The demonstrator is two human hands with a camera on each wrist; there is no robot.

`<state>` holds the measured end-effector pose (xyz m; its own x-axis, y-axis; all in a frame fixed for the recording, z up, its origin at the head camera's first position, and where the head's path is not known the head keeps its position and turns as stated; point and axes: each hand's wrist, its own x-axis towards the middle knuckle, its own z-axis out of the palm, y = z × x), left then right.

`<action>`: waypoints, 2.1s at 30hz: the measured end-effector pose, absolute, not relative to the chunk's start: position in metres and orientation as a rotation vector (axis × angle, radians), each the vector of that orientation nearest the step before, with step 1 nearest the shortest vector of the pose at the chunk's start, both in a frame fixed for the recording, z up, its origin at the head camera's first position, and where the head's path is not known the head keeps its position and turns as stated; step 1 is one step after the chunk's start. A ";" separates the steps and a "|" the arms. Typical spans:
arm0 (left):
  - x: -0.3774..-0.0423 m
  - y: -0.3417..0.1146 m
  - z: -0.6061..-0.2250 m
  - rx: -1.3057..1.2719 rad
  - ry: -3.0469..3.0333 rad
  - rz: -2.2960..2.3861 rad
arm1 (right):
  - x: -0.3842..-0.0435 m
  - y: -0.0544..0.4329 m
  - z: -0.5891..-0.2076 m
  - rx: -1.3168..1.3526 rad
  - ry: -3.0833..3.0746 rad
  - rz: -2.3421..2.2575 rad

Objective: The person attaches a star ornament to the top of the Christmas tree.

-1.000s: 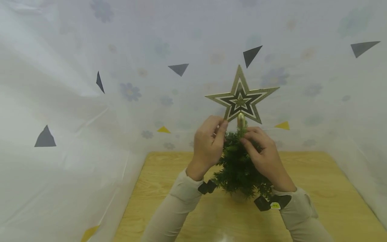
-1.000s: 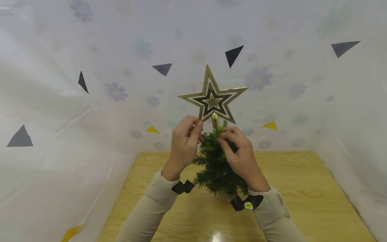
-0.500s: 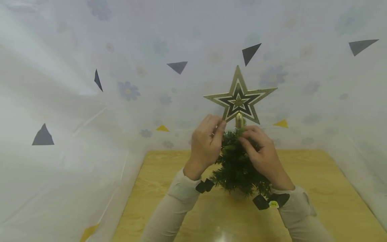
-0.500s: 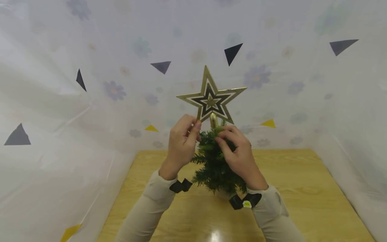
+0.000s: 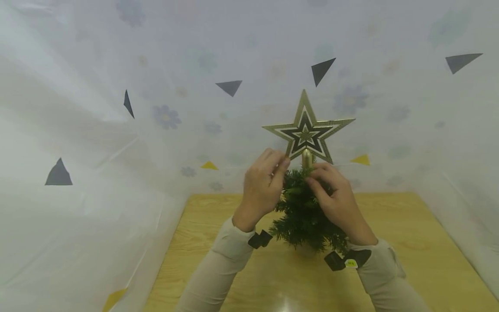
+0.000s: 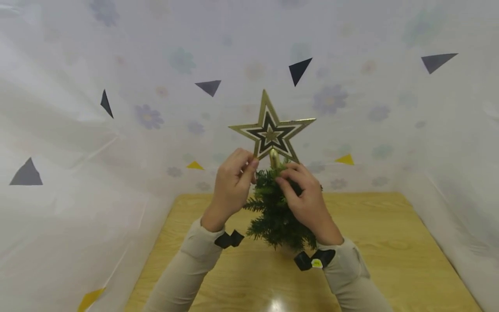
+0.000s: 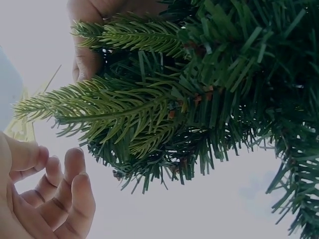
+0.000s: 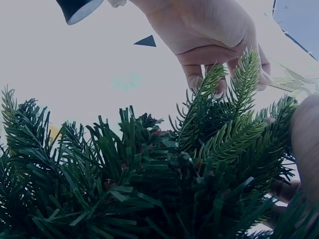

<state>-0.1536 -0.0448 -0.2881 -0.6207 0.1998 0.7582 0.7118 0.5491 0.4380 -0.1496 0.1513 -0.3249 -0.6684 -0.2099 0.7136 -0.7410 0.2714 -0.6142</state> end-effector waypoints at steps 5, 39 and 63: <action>-0.152 -0.045 -0.287 -0.765 -2.138 -0.992 | -0.148 0.151 -0.325 0.848 -2.050 1.401; -0.143 -0.046 -0.277 -0.819 -2.166 -0.943 | -0.141 0.153 -0.323 0.829 -2.040 1.380; -0.149 -0.044 -0.286 -0.781 -2.140 -1.135 | -0.137 0.156 -0.315 0.814 -2.132 1.338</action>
